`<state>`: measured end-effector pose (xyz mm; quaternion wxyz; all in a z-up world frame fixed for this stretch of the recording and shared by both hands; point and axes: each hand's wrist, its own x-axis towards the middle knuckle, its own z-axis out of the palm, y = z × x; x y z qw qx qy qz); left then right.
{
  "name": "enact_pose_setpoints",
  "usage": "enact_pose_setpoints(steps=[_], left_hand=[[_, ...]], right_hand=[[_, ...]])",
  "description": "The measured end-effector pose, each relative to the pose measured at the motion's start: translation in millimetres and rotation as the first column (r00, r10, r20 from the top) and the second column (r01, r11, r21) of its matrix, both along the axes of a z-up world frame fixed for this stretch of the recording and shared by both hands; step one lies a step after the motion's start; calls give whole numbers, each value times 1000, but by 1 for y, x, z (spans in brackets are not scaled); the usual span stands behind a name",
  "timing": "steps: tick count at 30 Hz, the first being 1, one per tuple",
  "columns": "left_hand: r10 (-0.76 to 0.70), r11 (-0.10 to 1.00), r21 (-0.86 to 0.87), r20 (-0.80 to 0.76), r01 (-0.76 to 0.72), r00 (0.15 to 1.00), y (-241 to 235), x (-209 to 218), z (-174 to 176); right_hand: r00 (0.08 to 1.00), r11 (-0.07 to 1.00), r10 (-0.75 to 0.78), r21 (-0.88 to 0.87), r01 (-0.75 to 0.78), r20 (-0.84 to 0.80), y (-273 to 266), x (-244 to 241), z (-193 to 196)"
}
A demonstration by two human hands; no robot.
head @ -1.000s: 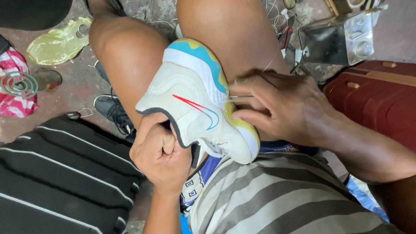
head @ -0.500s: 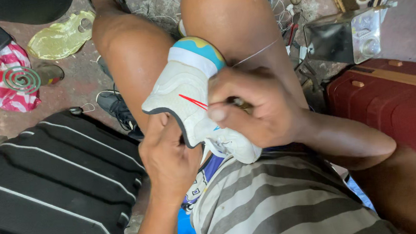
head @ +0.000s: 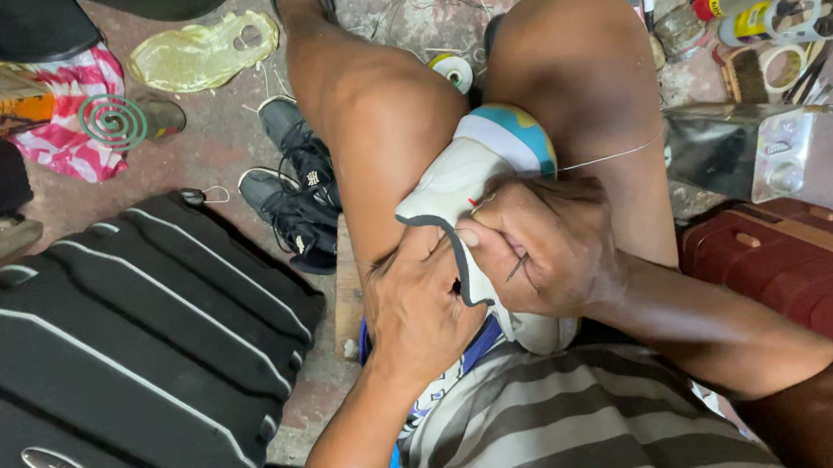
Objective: The person sits on the floor and sews a white sneaker with blue and yellow accents using a needle and white thread. They repeatedly push the needle through the shoe's upper and pull the thread tight to secure the stitching.
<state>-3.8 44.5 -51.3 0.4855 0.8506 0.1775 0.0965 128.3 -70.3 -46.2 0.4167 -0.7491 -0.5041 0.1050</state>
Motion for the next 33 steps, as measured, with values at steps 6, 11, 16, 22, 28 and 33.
enact_pose_setpoints(steps=[6,11,16,22,28,33], left_hand=[[107,976,-181,-75,-119,991,-4,-17,5],[344,767,-546,-90,-336,934,13,-48,12],[602,717,-371,-96,-590,793,-7,-45,38],[142,844,-506,-108,-177,984,-29,-12,32],[126,813,-527,-259,-249,958,-21,3,20],[143,687,-675,-238,-270,961,-20,-1,9]], right_hand=[[971,997,6,-71,-24,-237,-17,8,4],[711,980,-112,39,193,-694,-65,44,12],[628,873,-453,-171,457,-633,-109,63,14],[748,926,-312,-14,376,-585,-128,47,-4],[944,983,-164,-125,133,-286,-121,23,13],[951,998,-59,-41,48,-305,-99,19,14]])
